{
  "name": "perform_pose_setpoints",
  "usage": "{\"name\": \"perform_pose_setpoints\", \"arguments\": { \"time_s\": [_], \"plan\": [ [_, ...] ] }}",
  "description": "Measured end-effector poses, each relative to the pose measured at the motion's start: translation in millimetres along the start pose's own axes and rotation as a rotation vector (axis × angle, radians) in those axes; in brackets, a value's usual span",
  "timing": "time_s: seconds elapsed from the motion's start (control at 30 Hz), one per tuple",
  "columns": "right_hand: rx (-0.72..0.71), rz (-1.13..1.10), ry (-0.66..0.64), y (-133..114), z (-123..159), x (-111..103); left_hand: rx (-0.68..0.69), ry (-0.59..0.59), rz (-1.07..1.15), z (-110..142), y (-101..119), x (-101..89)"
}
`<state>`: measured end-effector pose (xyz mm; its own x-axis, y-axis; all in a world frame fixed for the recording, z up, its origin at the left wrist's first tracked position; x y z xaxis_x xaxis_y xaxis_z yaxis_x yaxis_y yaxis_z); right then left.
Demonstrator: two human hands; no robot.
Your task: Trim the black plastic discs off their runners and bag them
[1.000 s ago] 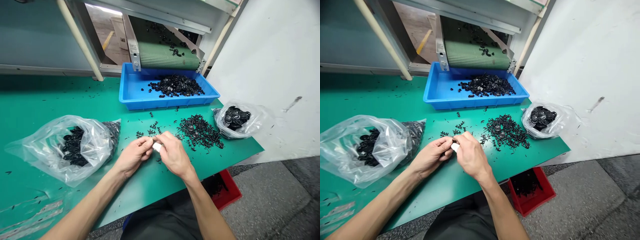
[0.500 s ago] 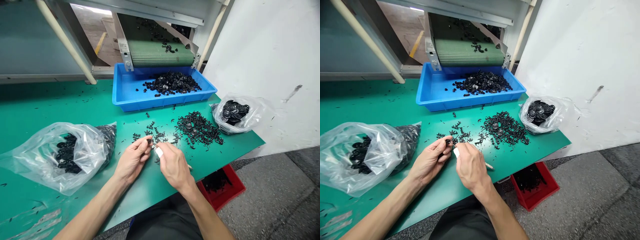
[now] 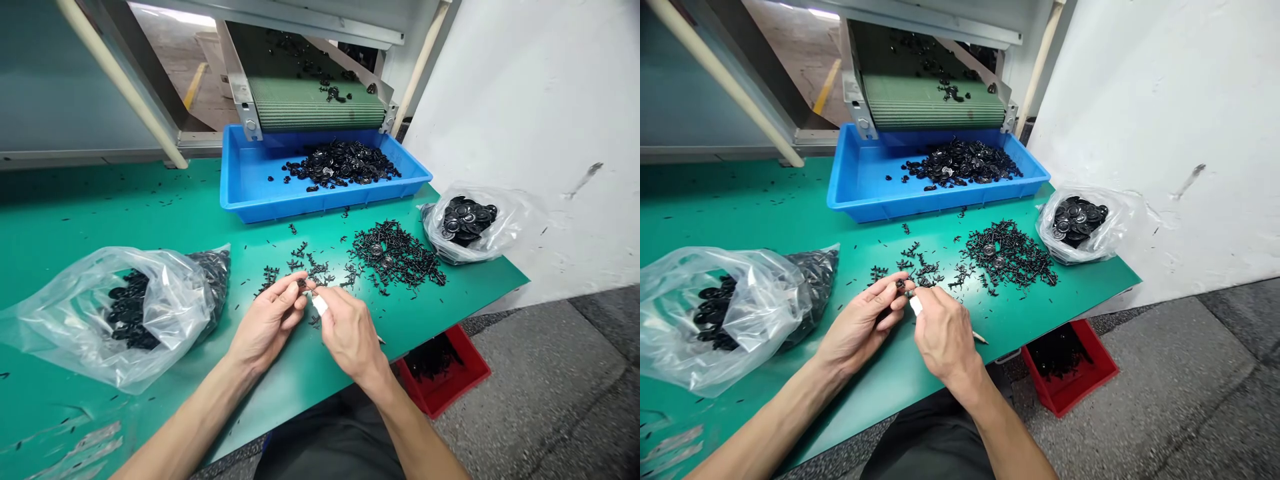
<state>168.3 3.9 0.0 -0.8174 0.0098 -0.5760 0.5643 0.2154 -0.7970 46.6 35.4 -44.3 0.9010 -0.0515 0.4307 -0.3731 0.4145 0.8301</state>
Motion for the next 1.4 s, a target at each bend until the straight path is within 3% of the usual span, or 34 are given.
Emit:
{"name": "perform_pose_setpoints", "arguments": {
  "time_s": [0.5,0.97,1.13,1.4],
  "plan": [
    [-0.004,0.175,0.037,-6.4,2.0,-2.1,0.051,-0.012,-0.069,1.1,-2.2,2.8],
    [0.003,0.338,0.116,-11.1,0.3,9.2,0.065,0.086,-0.087,5.3,-5.5,3.4],
    [0.044,0.256,0.040,-12.3,-1.7,8.4,0.094,0.177,-0.164,7.9,-3.2,-1.1],
    [0.196,-0.136,-0.083,9.7,-11.2,2.5,0.143,0.119,-0.276,5.9,-4.0,-0.1]
  ]
}}
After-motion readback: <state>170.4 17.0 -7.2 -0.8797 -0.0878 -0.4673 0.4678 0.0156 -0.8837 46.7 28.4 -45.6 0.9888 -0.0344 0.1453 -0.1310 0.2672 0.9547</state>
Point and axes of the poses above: each hand's wrist, its own z-axis away from the middle knuckle, its own x-axis out of the palm, y = z × x, the point moved 7 cm from there along -z, towards the middle knuckle, and after that the axes turned 12 degrees about -z, right-handed, at the moved point
